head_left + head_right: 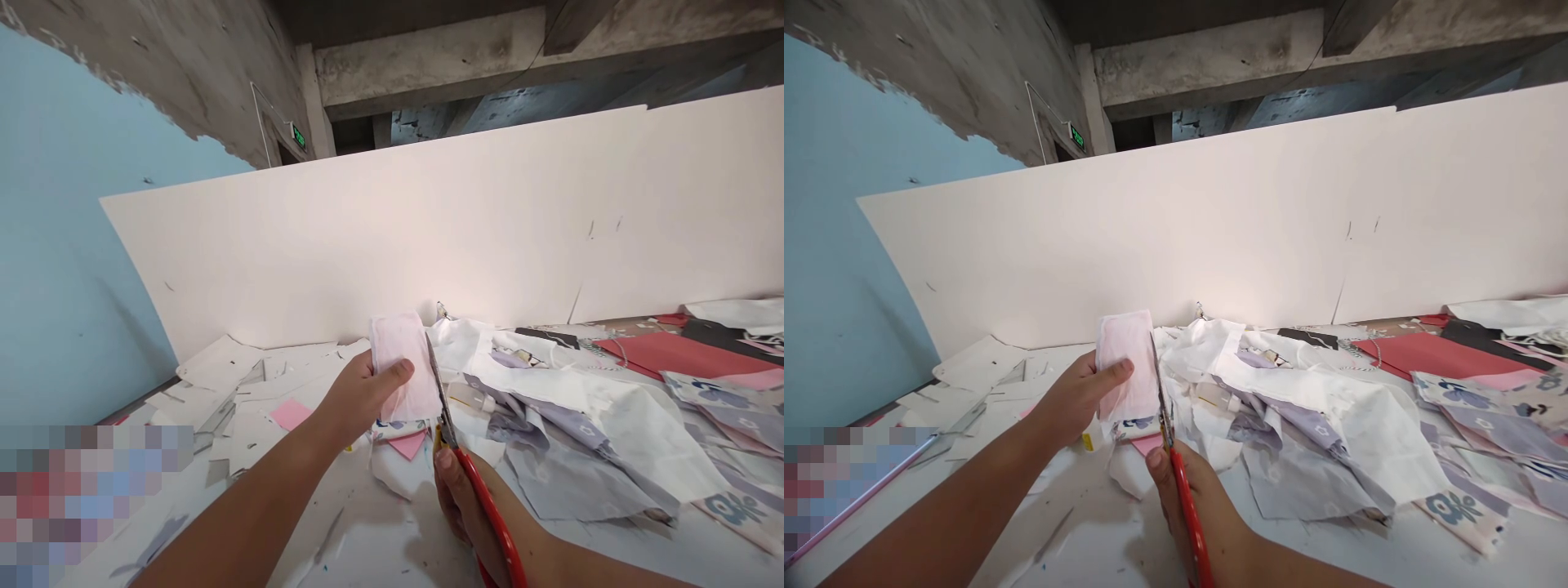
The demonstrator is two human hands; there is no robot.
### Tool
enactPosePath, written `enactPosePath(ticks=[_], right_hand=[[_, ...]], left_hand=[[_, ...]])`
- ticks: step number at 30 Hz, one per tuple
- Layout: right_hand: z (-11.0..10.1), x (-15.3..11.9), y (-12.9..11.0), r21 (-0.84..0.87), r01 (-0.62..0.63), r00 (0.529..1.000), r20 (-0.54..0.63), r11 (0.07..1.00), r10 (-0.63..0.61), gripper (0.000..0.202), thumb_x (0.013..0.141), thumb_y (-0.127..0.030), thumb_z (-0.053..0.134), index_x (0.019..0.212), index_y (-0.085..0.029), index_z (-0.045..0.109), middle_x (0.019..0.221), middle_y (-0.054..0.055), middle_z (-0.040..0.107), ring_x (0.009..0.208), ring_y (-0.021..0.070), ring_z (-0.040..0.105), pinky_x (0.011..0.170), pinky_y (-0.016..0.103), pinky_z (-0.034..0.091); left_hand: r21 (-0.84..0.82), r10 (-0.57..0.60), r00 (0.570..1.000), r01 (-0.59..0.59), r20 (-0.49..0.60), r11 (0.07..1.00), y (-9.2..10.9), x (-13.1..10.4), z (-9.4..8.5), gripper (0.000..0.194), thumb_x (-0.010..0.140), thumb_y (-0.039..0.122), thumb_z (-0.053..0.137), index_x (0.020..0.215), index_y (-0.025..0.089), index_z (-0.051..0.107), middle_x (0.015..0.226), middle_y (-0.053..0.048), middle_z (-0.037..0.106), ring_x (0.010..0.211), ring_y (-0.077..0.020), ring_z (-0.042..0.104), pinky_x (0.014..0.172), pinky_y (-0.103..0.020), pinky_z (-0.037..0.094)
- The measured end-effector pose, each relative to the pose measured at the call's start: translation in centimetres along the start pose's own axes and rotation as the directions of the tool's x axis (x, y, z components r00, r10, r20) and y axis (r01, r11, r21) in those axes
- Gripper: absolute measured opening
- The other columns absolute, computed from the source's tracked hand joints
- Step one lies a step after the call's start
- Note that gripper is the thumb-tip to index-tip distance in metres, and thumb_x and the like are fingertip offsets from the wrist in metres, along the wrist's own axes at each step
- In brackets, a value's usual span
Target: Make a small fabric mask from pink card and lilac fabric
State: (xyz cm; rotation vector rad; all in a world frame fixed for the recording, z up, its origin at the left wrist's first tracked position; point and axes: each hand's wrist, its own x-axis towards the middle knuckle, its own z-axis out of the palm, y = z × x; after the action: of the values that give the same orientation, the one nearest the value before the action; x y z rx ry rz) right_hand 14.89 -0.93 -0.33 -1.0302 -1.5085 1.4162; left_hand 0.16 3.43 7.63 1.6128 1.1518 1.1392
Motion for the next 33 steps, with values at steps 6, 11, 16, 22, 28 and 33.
enactPosePath(ticks=[6, 11, 16, 22, 28, 33], right_hand=[[0.2, -0.2, 0.5, 0.065, -0.013, 1.000, 0.002, 0.998, 0.013, 0.046, 0.074, -0.065, 0.032, 0.064, -0.020, 0.030, 0.053, -0.007, 0.025, 0.048, 0.0072, 0.023, 0.045, 0.022, 0.021], [0.2, 0.1, 1.0, 0.092, 0.016, 0.999, -0.031, 0.996, -0.013, 0.051, 0.069, -0.071, 0.033, 0.072, -0.020, 0.038, 0.056, -0.007, 0.025, 0.047, 0.0067, 0.024, 0.043, 0.021, 0.022], [0.2, 0.4, 1.5, 0.093, 0.041, 0.998, -0.042, 0.995, -0.037, 0.050, 0.070, -0.070, 0.033, 0.071, -0.020, 0.038, 0.055, -0.007, 0.023, 0.045, 0.0066, 0.023, 0.041, 0.021, 0.021], [-0.2, -0.1, 0.4, -0.005, 0.034, 0.999, 0.011, 0.999, -0.034, 0.047, 0.076, -0.065, 0.028, 0.064, -0.020, 0.033, 0.053, -0.007, 0.024, 0.047, 0.0068, 0.023, 0.043, 0.021, 0.022], [0.2, -0.3, -0.5, -0.062, 0.012, 0.999, -0.044, 0.998, -0.015, 0.051, 0.073, -0.069, 0.027, 0.058, -0.021, 0.030, 0.042, -0.008, 0.027, 0.038, 0.0058, 0.024, 0.038, 0.022, 0.018], [0.6, -0.4, -0.7, -0.070, -0.005, 0.999, -0.042, 0.998, 0.002, 0.054, 0.070, -0.072, 0.025, 0.054, -0.021, 0.028, 0.040, -0.008, 0.024, 0.037, 0.0060, 0.022, 0.039, 0.024, 0.015]], left_hand=[[-0.033, 0.012, 1.000, -0.013, -0.023, 0.999, 0.2, -0.2, 0.8, 0.026, 0.065, 0.039, 0.057, 0.058, 0.015, 0.051, 0.050, 0.003, 0.045, 0.045, -0.0094, 0.041, 0.046, -0.023, 0.032], [0.030, -0.012, 1.000, 0.011, 0.017, 0.999, 0.6, -0.3, 0.9, 0.035, 0.068, 0.032, 0.053, 0.044, 0.018, 0.032, 0.041, 0.007, 0.026, 0.039, -0.0055, 0.026, 0.042, -0.021, 0.021], [-0.002, -0.006, 0.998, 0.006, 0.061, 1.000, 0.2, -0.2, 0.6, 0.031, 0.069, 0.032, 0.052, 0.048, 0.018, 0.035, 0.044, 0.007, 0.027, 0.041, -0.0059, 0.026, 0.042, -0.021, 0.021], [-0.052, -0.060, 0.997, 0.062, 0.050, 0.997, 0.2, -0.3, 0.6, 0.021, 0.064, 0.034, 0.057, 0.056, 0.015, 0.051, 0.048, 0.003, 0.043, 0.043, -0.0091, 0.039, 0.044, -0.022, 0.028], [-0.125, -0.079, 0.995, 0.085, 0.055, 0.989, 0.1, -0.1, 0.5, 0.025, 0.063, 0.038, 0.059, 0.065, 0.013, 0.057, 0.056, -0.002, 0.052, 0.051, -0.0138, 0.049, 0.049, -0.025, 0.037], [-0.212, -0.023, 0.999, 0.032, 0.045, 0.977, -0.3, 0.1, 0.4, 0.028, 0.065, 0.040, 0.061, 0.072, 0.014, 0.056, 0.063, -0.002, 0.054, 0.057, -0.0145, 0.052, 0.055, -0.027, 0.041]])
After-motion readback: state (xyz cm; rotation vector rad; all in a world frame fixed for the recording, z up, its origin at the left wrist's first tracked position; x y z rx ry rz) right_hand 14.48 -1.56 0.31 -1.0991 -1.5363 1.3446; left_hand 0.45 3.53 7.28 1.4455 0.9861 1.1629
